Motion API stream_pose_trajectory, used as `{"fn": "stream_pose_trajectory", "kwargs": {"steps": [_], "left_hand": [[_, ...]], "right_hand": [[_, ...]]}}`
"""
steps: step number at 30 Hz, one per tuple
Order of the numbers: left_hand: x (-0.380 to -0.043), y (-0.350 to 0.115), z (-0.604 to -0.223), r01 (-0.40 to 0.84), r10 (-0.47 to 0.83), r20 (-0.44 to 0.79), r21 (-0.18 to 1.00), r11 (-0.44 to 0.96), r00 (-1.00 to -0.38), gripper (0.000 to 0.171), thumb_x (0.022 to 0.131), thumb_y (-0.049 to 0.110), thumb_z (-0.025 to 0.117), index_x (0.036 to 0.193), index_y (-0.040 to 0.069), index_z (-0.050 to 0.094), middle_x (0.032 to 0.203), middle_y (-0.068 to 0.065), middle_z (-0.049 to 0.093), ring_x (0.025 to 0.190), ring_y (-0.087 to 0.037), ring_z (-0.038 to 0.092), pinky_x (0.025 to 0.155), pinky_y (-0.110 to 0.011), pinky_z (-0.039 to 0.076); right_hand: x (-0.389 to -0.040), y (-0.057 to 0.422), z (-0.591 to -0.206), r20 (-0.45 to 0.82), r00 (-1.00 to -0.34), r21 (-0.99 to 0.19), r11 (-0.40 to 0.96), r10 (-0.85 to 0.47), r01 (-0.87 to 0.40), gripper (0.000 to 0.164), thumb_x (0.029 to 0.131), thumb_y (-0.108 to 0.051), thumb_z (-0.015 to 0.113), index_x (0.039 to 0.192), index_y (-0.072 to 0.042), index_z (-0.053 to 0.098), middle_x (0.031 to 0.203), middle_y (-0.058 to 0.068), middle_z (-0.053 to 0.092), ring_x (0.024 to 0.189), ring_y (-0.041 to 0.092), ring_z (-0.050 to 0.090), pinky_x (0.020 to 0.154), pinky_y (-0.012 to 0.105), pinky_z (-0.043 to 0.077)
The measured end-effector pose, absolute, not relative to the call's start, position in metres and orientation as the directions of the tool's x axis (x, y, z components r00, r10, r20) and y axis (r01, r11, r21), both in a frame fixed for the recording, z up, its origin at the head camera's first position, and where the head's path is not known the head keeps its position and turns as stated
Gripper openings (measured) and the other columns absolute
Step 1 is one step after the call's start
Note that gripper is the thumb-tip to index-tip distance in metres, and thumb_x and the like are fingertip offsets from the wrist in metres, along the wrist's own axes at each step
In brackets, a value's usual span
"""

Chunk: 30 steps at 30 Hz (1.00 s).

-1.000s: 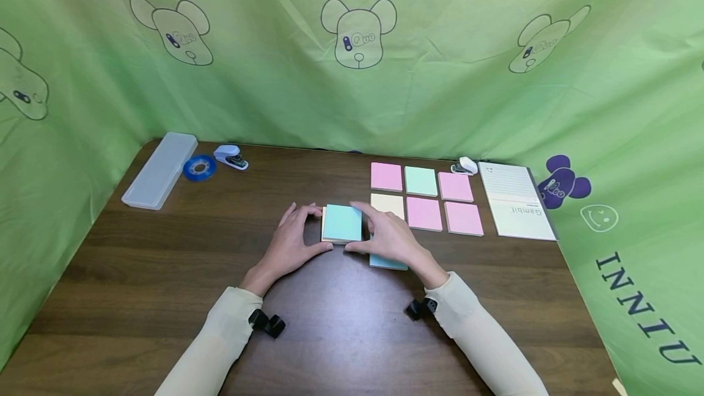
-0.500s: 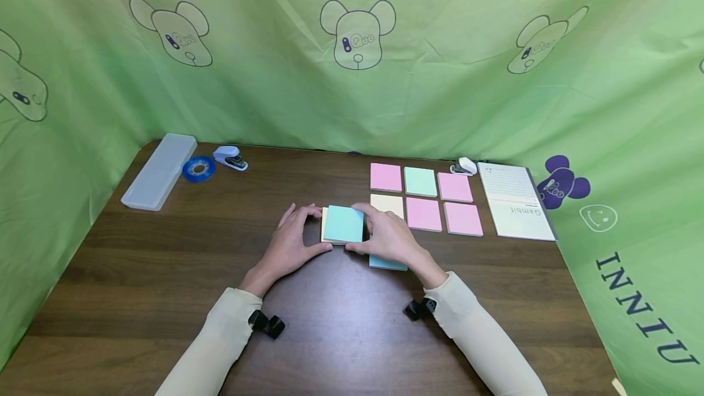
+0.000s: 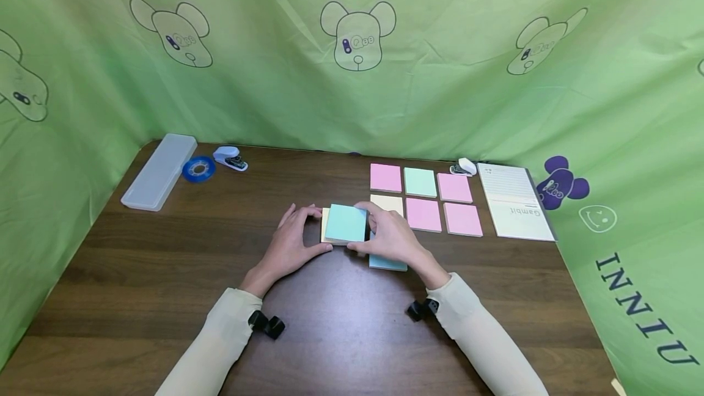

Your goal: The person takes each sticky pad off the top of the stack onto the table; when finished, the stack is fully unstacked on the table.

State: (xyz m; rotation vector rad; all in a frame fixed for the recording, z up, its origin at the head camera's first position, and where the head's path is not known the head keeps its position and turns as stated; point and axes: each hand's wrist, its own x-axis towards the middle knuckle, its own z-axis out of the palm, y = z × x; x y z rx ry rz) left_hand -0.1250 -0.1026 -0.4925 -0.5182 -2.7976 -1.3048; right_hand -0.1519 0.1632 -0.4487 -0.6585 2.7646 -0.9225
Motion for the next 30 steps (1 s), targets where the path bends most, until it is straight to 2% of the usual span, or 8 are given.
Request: {"fn": "stream_pose_trajectory", "kwargs": {"steps": [8, 15, 30], "left_hand": [[-0.124, -0.103, -0.491, 0.302, 0.289, 0.153, 0.749, 0.59, -0.945, 0.071, 0.085, 0.024, 0.1, 0.137, 0.002, 0.057, 0.153, -0.02, 0.064, 0.155, -0.035, 0.052, 0.14, -0.053, 0.014], [-0.123, -0.103, -0.491, 0.309, 0.286, 0.164, 0.747, 0.589, -0.944, 0.069, 0.085, 0.023, 0.099, 0.135, 0.002, 0.058, 0.153, -0.019, 0.064, 0.154, -0.035, 0.052, 0.14, -0.054, 0.015], [-0.123, -0.103, -0.49, 0.316, 0.293, 0.167, 0.741, 0.592, -0.941, 0.07, 0.083, 0.022, 0.101, 0.135, 0.002, 0.057, 0.154, -0.018, 0.064, 0.154, -0.034, 0.053, 0.14, -0.053, 0.015]], "right_hand": [[-0.15, 0.175, -0.446, -0.004, -0.906, -0.62, 0.712, -0.423, -0.329, 0.084, 0.078, -0.04, 0.101, 0.149, -0.014, 0.064, 0.07, -0.011, 0.04, 0.063, 0.006, 0.028, 0.058, 0.025, 0.024], [-0.146, 0.188, -0.443, 0.016, -0.907, -0.627, 0.703, -0.42, -0.336, 0.083, 0.079, -0.037, 0.101, 0.148, -0.012, 0.065, 0.068, -0.013, 0.035, 0.064, 0.006, 0.027, 0.059, 0.026, 0.025], [-0.135, 0.217, -0.44, 0.023, -0.925, -0.645, 0.701, -0.38, -0.304, 0.082, 0.079, -0.032, 0.102, 0.149, -0.012, 0.064, 0.073, -0.008, 0.04, 0.067, 0.008, 0.033, 0.064, 0.028, 0.036]]}}
